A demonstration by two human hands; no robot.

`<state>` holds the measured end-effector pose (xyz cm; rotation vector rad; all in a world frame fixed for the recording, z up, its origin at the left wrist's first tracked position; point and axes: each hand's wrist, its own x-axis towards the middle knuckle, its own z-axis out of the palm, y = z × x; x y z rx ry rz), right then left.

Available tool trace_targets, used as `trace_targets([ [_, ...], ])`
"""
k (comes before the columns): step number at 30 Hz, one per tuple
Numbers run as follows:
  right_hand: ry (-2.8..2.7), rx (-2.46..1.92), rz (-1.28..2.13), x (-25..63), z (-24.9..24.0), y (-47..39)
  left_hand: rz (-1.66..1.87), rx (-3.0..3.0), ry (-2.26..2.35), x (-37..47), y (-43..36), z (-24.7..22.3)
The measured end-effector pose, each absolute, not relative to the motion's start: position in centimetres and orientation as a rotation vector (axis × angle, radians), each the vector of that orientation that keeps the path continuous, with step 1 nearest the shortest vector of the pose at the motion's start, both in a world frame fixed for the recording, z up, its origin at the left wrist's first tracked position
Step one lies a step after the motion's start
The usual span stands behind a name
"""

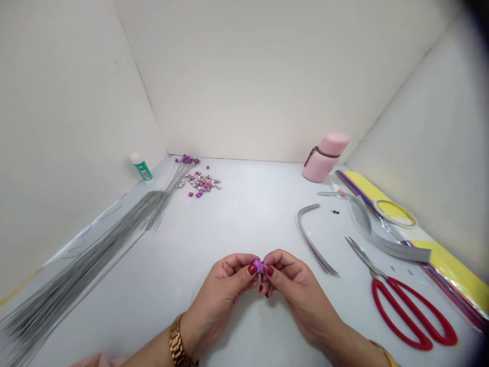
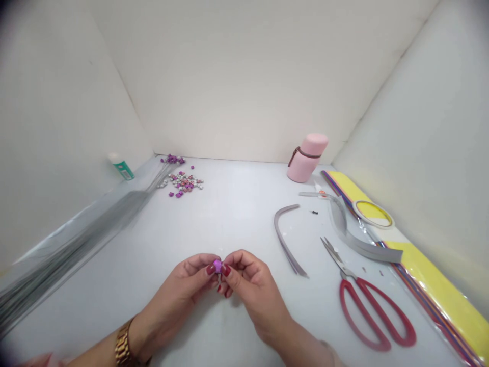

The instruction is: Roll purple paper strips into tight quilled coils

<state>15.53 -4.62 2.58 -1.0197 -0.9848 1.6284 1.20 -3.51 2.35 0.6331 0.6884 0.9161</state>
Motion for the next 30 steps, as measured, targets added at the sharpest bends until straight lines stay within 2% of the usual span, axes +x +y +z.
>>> trace_targets([
  [30, -0.897, -1.010, 1.749, 15.92, 3.58, -3.90, 0.846, 0.650, 0.689, 1.07, -3.58, 2.49],
])
